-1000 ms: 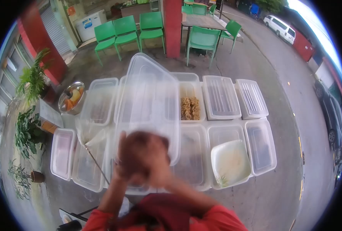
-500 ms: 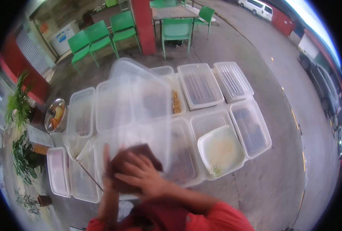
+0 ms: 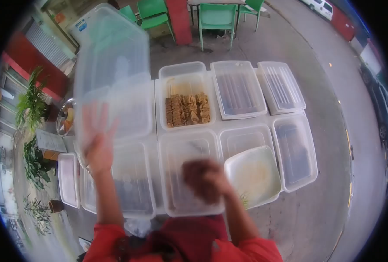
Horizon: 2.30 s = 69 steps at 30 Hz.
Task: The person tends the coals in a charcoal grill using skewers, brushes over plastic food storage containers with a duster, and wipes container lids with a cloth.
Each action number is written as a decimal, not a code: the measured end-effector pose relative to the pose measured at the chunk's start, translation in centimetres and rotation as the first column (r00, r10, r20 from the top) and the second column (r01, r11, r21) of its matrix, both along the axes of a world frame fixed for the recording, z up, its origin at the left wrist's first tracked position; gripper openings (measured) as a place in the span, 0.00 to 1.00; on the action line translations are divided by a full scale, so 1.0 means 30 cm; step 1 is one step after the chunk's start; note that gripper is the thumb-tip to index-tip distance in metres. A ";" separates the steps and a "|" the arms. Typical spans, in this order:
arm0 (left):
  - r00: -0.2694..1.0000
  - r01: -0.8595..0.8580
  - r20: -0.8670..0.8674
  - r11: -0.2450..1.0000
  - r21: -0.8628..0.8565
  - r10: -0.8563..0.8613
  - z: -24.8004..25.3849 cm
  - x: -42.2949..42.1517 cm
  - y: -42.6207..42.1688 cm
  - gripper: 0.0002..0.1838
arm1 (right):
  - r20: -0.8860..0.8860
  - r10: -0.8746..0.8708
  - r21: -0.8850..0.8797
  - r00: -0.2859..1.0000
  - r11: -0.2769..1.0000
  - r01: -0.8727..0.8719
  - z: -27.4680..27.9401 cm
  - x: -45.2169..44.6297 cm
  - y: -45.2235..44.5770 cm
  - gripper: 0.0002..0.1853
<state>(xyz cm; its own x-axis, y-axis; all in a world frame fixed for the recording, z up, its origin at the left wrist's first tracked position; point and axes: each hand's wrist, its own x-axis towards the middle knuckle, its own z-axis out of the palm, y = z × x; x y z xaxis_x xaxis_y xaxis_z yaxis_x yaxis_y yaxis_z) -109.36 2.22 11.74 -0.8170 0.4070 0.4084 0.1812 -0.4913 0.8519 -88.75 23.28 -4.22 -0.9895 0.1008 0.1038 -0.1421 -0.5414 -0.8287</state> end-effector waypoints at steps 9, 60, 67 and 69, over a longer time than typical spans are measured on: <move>0.733 -0.528 -0.520 0.116 -0.841 -0.438 -0.592 -0.091 0.639 0.36 | 0.357 0.049 0.595 0.933 0.758 -0.268 -0.106 0.173 -0.109 0.30; 0.897 0.214 0.436 0.935 -0.283 -0.073 -0.629 0.809 -0.374 0.25 | -0.297 -0.130 0.229 0.946 0.952 0.203 0.065 0.205 -0.760 0.36; 0.940 -0.241 0.166 0.926 -0.291 0.297 -0.612 0.920 -0.592 0.28 | -0.231 0.100 0.568 0.968 0.821 0.051 0.126 0.128 -1.064 0.26; 0.925 -0.301 0.139 0.904 -0.303 0.354 -0.605 0.981 -0.643 0.28 | -0.213 0.153 0.608 0.965 0.794 0.009 0.128 0.135 -1.090 0.24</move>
<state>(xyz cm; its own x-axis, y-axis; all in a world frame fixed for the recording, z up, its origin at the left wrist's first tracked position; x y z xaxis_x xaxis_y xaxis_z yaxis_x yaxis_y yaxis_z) -79.92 -17.08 -6.43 -0.9733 0.1757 0.1481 0.1166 -0.1775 0.9772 -84.71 -9.42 -0.38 -0.9268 -0.1320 0.3515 -0.3589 0.0359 -0.9327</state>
